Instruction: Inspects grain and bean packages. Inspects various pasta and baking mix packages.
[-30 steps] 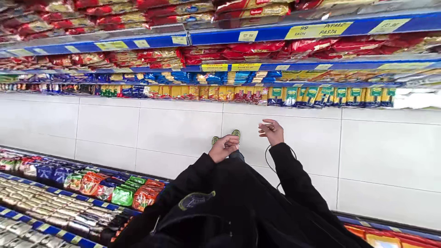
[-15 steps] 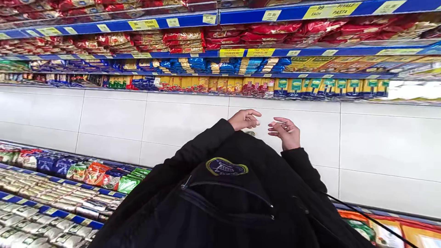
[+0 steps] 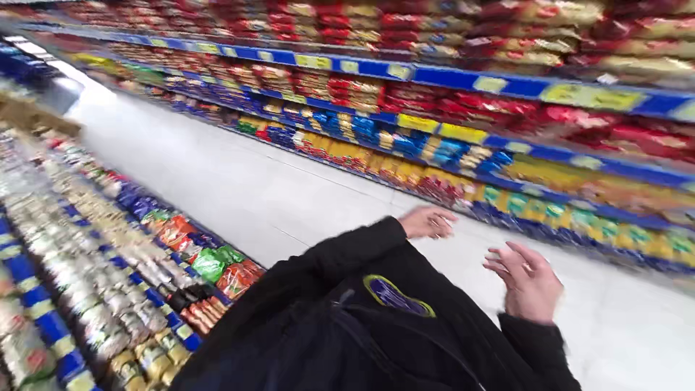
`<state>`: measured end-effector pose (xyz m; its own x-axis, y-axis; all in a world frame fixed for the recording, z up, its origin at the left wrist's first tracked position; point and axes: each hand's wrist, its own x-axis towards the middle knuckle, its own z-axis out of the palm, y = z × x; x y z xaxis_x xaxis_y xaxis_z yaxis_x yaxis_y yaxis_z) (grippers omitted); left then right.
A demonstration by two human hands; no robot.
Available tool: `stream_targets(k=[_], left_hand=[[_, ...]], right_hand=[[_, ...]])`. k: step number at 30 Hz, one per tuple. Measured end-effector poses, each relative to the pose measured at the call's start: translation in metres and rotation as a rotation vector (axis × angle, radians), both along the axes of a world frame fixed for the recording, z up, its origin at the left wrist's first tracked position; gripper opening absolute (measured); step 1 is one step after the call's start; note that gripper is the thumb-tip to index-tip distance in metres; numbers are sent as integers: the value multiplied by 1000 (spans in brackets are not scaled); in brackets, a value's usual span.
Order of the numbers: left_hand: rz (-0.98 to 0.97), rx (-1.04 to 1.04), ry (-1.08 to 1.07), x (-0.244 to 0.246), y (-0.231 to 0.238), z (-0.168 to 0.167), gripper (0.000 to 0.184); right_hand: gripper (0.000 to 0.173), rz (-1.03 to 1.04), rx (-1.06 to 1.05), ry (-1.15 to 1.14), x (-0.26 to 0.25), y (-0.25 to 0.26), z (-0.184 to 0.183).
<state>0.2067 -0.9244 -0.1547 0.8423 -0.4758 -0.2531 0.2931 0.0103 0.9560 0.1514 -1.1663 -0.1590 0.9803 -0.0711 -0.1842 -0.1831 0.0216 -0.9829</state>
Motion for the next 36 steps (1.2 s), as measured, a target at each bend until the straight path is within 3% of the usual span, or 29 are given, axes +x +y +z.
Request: stream_targets(k=[3,10,18,25,30,36], left_hand=[[67,31,14,-17,-15,0,35],[68,12,45,-33,-45,-2,38],[87,-6,54,-43,-80,-9,38],[-11,124,-40,-48,-118,-14,40],[-10,123,63,-41,-138,-23,42],[136,-6,291,-21,-152,-42,42]], right_hand=[[32,133,76,-12,-7,-17,-9],[23,152,143,-36,-4,-48,-6],[24,140,132,-62,-8,-81,-10],[37,74,77,-24,-23,-118,-5],[37,-22,74,-1,-29,-147,-16],[35,-110,111,69,-36,-172,-27]])
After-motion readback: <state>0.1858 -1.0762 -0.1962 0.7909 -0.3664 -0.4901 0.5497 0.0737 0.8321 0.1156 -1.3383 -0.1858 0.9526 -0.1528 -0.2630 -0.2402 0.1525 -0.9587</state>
